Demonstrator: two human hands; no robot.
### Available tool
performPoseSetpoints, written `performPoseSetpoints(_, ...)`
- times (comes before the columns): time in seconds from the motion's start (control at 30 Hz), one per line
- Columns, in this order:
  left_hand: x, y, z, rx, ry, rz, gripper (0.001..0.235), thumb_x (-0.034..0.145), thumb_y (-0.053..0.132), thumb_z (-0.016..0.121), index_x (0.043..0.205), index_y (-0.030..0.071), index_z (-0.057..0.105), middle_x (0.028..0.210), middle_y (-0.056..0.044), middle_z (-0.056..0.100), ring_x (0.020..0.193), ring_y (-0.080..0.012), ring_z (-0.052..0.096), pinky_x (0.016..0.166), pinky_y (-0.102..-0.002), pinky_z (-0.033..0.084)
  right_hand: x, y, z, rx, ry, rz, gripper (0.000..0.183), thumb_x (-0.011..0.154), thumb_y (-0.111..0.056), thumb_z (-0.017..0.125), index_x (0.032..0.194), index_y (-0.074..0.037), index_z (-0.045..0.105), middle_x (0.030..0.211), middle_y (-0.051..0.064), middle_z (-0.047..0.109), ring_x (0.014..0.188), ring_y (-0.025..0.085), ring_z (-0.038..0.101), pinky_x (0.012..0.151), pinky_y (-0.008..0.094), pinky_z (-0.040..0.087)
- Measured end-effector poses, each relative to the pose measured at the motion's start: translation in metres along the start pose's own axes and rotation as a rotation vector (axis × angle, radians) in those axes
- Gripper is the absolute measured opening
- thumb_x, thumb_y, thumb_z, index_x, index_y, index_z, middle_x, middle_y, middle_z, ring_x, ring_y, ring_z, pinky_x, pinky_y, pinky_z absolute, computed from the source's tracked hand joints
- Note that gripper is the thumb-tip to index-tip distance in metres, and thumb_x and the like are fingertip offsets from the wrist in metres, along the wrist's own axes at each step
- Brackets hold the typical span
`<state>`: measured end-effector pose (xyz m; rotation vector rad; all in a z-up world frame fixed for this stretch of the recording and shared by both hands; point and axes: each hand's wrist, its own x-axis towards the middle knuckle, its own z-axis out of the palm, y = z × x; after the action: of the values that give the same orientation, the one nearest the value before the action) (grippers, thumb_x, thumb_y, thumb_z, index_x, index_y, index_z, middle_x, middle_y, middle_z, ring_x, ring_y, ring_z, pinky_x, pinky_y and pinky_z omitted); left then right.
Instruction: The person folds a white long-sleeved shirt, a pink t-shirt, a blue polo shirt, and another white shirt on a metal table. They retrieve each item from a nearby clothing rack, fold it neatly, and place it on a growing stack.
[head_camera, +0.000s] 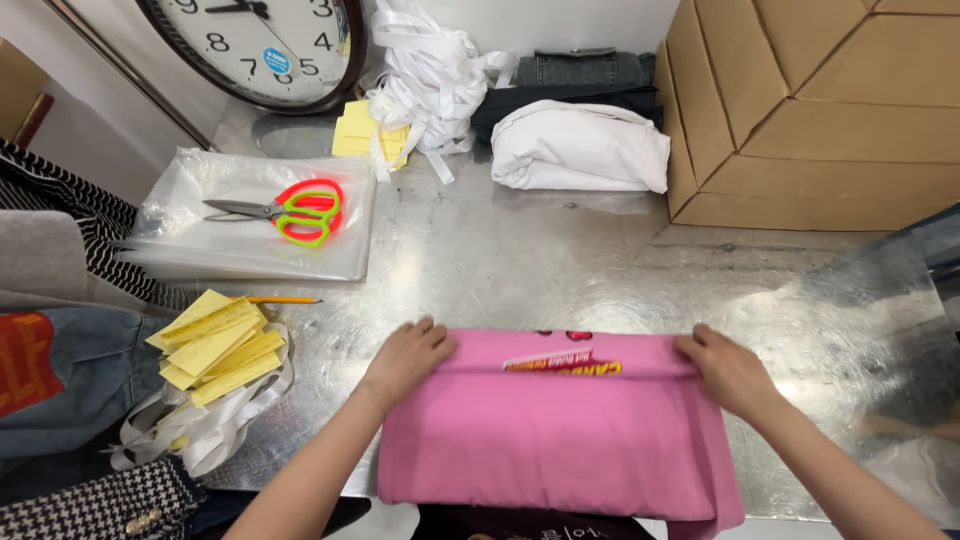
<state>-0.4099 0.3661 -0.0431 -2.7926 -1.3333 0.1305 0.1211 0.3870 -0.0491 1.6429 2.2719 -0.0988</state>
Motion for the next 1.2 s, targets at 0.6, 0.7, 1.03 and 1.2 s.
performPoseSetpoints(0.6, 0.02, -0.011, 0.002, -0.175, -0.241, -0.29, 0.047, 0.086, 0.037, 0.084, 0.127, 0.02, 0.067, 0.112, -0.005, 0.069, 0.105, -0.0288, 0.073, 0.085, -0.046, 0.063, 0.023, -0.005, -0.018, 0.222, -0.166, 0.054, 0.059, 0.072, -0.049, 0.091, 0.126, -0.032, 0.074, 0.113, 0.006, 0.074, 0.122, 0.031, 0.07, 0.104, 0.045, 0.06)
performPoseSetpoints(0.7, 0.0, -0.014, 0.031, 0.007, 0.019, -0.262, 0.023, 0.096, 0.022, 0.07, 0.117, 0.02, 0.063, 0.107, -0.004, 0.068, 0.107, -0.0256, 0.07, 0.081, -0.038, 0.062, 0.015, -0.005, 0.006, 0.01, 0.084, 0.08, 0.049, 0.077, -0.033, 0.084, 0.123, -0.037, 0.071, 0.108, -0.005, 0.063, 0.113, 0.017, 0.065, 0.096, 0.032, 0.059)
performPoseSetpoints(1.03, -0.024, 0.004, -0.063, -0.543, -0.328, -0.417, 0.045, 0.097, 0.036, 0.069, 0.136, 0.019, 0.054, 0.121, -0.013, 0.072, 0.121, -0.0361, 0.068, 0.1, -0.052, 0.056, -0.028, -0.032, -0.069, 0.319, -0.15, 0.029, 0.044, 0.08, -0.046, 0.086, 0.117, -0.027, 0.07, 0.127, 0.008, 0.065, 0.13, 0.034, 0.063, 0.107, 0.049, 0.057)
performPoseSetpoints(1.2, 0.003, -0.005, -0.03, -0.246, -0.303, -0.413, 0.062, 0.077, 0.051, 0.088, 0.127, 0.02, 0.068, 0.127, -0.006, 0.057, 0.126, -0.032, 0.057, 0.1, -0.045, 0.057, 0.0, -0.039, -0.053, 0.203, -0.238, 0.029, 0.074, 0.074, -0.04, 0.095, 0.138, -0.033, 0.061, 0.129, 0.003, 0.071, 0.133, 0.029, 0.063, 0.106, 0.051, 0.055)
